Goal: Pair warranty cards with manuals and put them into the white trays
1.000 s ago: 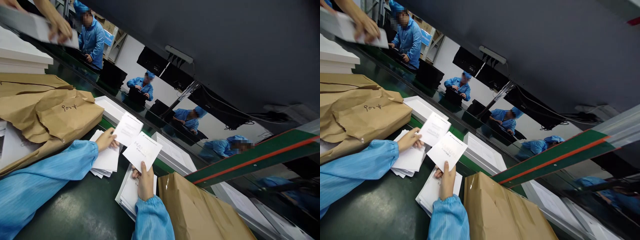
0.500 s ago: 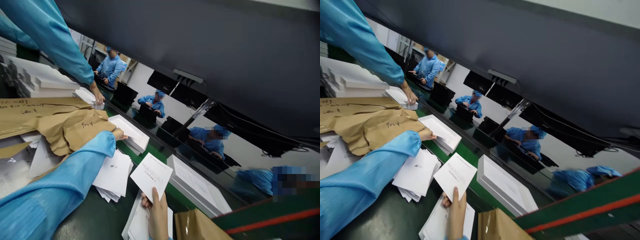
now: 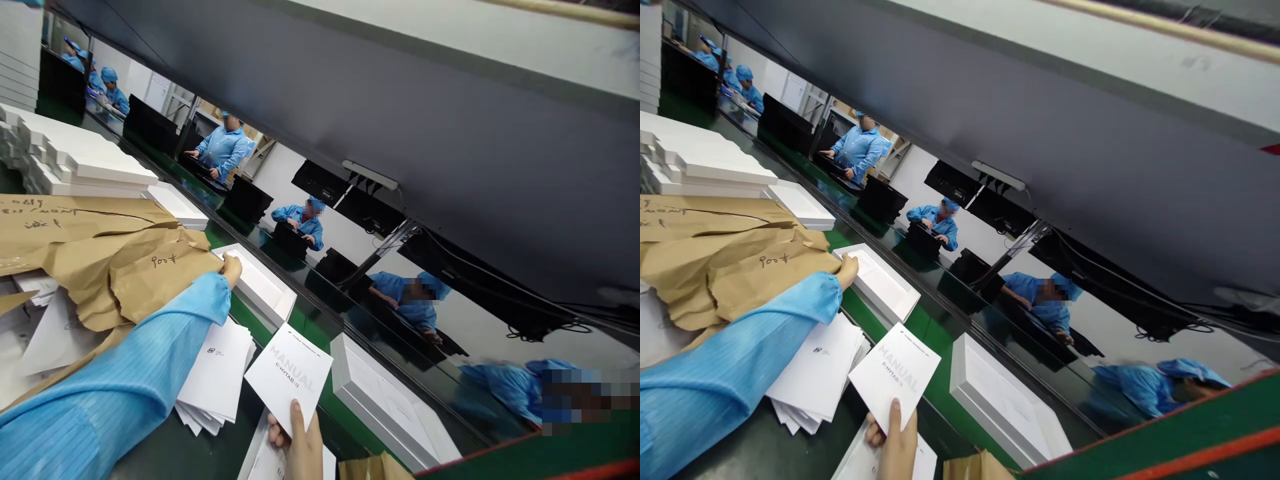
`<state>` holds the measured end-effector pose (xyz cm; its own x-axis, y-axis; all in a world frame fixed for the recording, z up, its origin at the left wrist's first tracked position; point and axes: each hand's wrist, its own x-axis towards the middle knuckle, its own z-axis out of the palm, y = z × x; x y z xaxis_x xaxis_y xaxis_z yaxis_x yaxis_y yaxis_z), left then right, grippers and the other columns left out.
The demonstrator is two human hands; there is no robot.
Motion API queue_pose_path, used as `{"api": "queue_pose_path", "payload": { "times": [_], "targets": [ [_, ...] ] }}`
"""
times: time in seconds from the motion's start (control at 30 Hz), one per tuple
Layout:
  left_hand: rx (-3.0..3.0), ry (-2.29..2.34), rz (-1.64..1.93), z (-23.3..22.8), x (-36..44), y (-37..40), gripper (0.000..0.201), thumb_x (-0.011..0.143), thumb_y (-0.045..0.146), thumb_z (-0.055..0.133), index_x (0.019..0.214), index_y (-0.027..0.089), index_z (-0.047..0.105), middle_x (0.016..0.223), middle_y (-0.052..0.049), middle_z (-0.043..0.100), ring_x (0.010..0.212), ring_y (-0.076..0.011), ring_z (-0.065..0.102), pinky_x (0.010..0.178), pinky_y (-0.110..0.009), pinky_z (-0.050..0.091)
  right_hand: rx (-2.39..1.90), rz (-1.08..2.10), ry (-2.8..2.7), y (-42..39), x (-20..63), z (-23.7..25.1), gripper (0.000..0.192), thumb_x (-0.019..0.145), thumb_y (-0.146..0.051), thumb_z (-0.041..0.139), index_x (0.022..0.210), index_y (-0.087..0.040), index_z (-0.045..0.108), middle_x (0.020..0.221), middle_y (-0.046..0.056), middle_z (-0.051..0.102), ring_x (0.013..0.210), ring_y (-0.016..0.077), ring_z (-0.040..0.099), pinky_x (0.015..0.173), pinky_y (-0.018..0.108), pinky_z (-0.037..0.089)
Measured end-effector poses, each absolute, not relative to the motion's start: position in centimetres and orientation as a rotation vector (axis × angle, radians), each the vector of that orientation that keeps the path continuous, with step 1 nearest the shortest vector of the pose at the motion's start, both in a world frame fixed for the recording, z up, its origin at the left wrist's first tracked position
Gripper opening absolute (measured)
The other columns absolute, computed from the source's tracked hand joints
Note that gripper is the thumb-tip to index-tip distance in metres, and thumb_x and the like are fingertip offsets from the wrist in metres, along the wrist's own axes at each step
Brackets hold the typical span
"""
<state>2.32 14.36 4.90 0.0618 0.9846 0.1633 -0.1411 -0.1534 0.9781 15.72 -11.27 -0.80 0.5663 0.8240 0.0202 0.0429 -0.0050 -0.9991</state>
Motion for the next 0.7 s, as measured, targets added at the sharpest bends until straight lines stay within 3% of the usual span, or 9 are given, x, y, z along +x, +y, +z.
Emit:
{"api": "queue_pose_path", "payload": {
  "times": [0.1,0.2,0.33,0.4,0.47,0.57,0.7],
  "targets": [
    [1.214,1.227,1.373,4.5,2.8,13.7,0.035,0.078,0.027,0.04,0.111,0.016,0.037,0.114,-0.009,0.039,0.1,-0.0202,0.042,0.082,-0.041,0.035,-1.432,0.731,-0.815,-11.2,15.9,-1.2,0.036,0.065,-0.053,0.045,0.086,-0.025,0.038,0.045,-0.002,0.053,0.035,0.0156,0.043,0.034,0.027,0.031],
    [1.337,1.298,1.339,4.1,3.0,11.8,0.036,0.081,0.019,0.029,0.116,0.013,0.029,0.119,-0.013,0.033,0.108,-0.0197,0.034,0.088,-0.036,0.029,-1.389,0.723,-0.833,-11.1,16.0,-1.5,0.033,0.065,-0.048,0.047,0.088,-0.027,0.037,0.05,-0.002,0.056,0.038,0.0164,0.045,0.035,0.028,0.032],
    [1.735,1.116,1.136,3.4,2.1,6.7,0.026,0.073,0.019,0.04,0.098,0.016,0.049,0.104,-0.009,0.048,0.094,-0.0177,0.047,0.082,-0.029,0.035,-1.362,0.723,-0.821,-11.1,15.8,-1.2,0.043,0.062,-0.045,0.052,0.098,-0.029,0.035,0.058,0.0,0.059,0.04,0.0169,0.046,0.036,0.029,0.034],
    [1.916,1.02,1.013,2.5,1.2,3.5,0.021,0.066,0.024,0.05,0.086,0.018,0.055,0.097,-0.008,0.052,0.089,-0.0216,0.049,0.079,-0.034,0.036,-1.356,0.741,-0.819,-11.2,15.6,-0.5,0.047,0.06,-0.044,0.056,0.1,-0.029,0.035,0.063,0.001,0.06,0.041,0.016,0.047,0.037,0.028,0.035],
    [2.019,1.019,0.958,1.3,0.4,0.8,0.03,0.061,0.023,0.055,0.09,0.017,0.054,0.106,-0.012,0.048,0.1,-0.0288,0.041,0.084,-0.044,0.028,-1.361,0.755,-0.836,-11.2,15.5,0.7,0.049,0.06,-0.042,0.059,0.1,-0.026,0.035,0.067,0.003,0.061,0.045,0.0146,0.049,0.041,0.026,0.039],
    [2.295,1.14,0.951,-0.5,-0.2,-1.5,0.037,0.069,0.027,0.047,0.105,0.017,0.045,0.119,-0.014,0.037,0.112,-0.0272,0.028,0.091,-0.046,0.015,-1.376,0.753,-0.876,-10.0,15.2,3.2,0.047,0.061,-0.035,0.061,0.098,-0.023,0.035,0.067,0.002,0.061,0.05,0.0122,0.052,0.049,0.023,0.044],
    [2.459,1.256,0.956,-1.5,0.1,-1.7,0.037,0.074,0.032,0.039,0.109,0.018,0.042,0.119,-0.012,0.038,0.11,-0.0246,0.03,0.09,-0.043,0.019,-1.312,0.804,-0.83,-4.7,15.1,5.7,0.035,0.061,-0.023,0.062,0.088,-0.017,0.04,0.058,0.0,0.059,0.047,0.0096,0.053,0.045,0.017,0.044]
  ]
}}
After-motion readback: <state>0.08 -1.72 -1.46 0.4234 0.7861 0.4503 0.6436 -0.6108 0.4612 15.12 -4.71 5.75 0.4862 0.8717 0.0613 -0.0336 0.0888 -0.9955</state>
